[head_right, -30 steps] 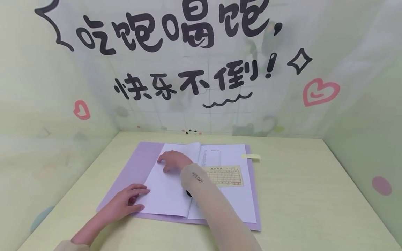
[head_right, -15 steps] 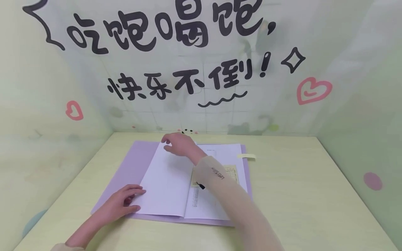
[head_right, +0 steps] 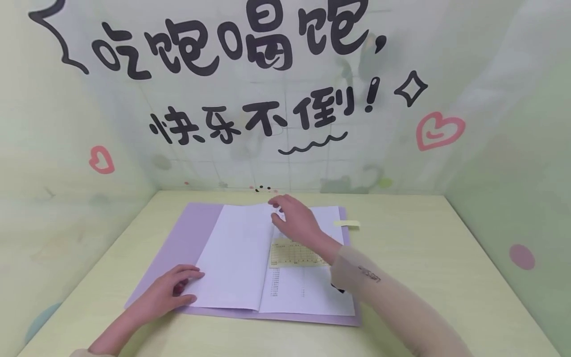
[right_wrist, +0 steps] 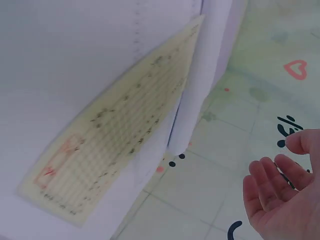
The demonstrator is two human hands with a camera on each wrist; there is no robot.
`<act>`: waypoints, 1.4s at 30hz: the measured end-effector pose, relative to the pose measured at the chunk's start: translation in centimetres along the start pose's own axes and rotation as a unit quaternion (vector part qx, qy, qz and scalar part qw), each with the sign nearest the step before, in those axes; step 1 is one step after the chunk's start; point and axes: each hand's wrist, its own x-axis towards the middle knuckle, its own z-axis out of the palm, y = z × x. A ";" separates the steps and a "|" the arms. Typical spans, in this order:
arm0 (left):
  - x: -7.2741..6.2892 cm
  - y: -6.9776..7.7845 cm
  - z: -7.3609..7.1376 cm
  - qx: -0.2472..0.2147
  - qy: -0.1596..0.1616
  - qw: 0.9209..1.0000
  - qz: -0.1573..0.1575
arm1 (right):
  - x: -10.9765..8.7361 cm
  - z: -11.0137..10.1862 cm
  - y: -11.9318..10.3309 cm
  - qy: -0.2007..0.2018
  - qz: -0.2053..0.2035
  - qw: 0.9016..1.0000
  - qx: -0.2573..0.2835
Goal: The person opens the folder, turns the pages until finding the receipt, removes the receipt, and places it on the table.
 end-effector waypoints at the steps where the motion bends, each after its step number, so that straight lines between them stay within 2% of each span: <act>1: 0.0 0.0 0.0 0.000 -0.001 1.000 -0.001 | -0.6 -0.2 0.5 0.001 0.002 1.000 0.000; 5: 0.0 0.2 0.0 -0.004 -0.004 1.000 0.001 | -2.8 -1.1 2.6 0.021 -0.004 1.000 0.005; 9: -0.1 0.2 0.0 0.000 -0.003 1.000 0.004 | -4.5 -1.7 4.8 0.036 0.002 0.999 0.035; 14: -0.2 0.2 0.0 0.004 0.003 1.000 0.002 | -6.1 -2.1 7.0 0.035 0.041 0.995 0.083; 20: 0.0 0.1 0.1 0.009 0.004 1.000 0.005 | -7.5 -2.4 8.5 0.028 0.089 0.991 0.098; 26: 0.1 -0.1 0.1 0.006 0.006 1.000 0.001 | -8.3 -2.2 9.7 0.013 0.115 0.987 0.109; 33: 0.2 -0.3 0.2 0.003 0.000 1.000 0.004 | -8.7 -1.6 10.5 -0.030 0.144 0.982 0.122; 42: 0.1 -0.5 0.4 0.000 0.005 1.000 0.003 | -8.8 -1.2 11.4 -0.054 0.150 0.984 0.081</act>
